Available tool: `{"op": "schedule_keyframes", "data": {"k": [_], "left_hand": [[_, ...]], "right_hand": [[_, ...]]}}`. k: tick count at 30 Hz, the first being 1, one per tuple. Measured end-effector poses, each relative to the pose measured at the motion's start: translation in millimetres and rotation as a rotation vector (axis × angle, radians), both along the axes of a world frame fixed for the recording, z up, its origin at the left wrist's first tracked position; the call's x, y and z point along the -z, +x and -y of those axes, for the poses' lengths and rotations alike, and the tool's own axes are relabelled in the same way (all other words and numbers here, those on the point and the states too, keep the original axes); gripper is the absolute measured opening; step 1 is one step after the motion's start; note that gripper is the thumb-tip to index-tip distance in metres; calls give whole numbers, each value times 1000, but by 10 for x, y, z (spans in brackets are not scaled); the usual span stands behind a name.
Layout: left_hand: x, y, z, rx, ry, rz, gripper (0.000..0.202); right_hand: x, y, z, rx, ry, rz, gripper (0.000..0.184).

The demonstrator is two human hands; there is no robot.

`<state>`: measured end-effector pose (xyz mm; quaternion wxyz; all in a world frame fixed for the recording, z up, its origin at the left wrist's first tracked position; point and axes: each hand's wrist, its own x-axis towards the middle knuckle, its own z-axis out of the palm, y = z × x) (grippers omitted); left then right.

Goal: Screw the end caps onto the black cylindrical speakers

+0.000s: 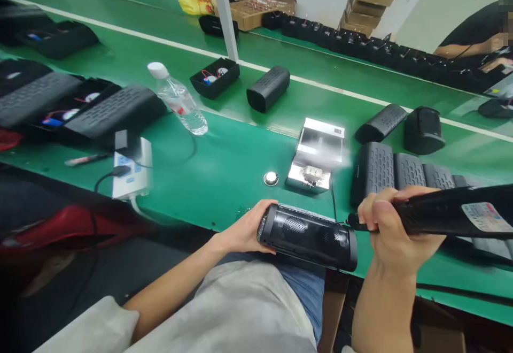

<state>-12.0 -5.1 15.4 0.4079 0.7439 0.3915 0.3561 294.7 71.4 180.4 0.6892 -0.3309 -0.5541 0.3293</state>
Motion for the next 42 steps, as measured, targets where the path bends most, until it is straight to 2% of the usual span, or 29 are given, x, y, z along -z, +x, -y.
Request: {"op": "schedule_keyframes", "data": {"k": [6, 10, 14, 15, 17, 19, 22, 27, 33, 36, 38, 42], "left_hand": [[9, -9, -13, -1, 18, -24, 130], [7, -1, -21, -10, 60, -36, 125], [2, 9, -30, -21, 48, -48, 125], [-4, 11, -28, -23, 45, -52, 125], [-18, 13, -23, -25, 46, -61, 126], [-31, 16, -18, -25, 51, -67, 126], [-39, 18, -16, -22, 47, -74, 126], [-27, 18, -16, -28, 42, -71, 126], [-27, 9, -20, -37, 36, -82, 125], [-18, 4, -24, -33, 33, -95, 125], [6, 0, -27, -29, 32, -101, 126], [88, -8, -44, -23, 26, -106, 126]], "right_hand": [[-16, -95, -48, 11, -29, -2, 36], [-199, -97, -51, 35, -34, 66, 43], [-539, -234, -180, 61, 300, 45, 30], [-599, -313, -248, 86, 386, 16, 25], [-648, -503, -420, 157, 462, -27, 25], [-602, -695, -613, 211, 457, -25, 35], [-434, -887, -862, 238, 377, 49, 55], [-242, -909, -1032, 190, 230, 174, 61], [-194, -858, -1005, 160, 81, 208, 60], [-218, -776, -913, 179, 183, 145, 68], [-310, -651, -772, 225, 231, 139, 63], [-604, -286, -370, 306, 233, 221, 37]]}}
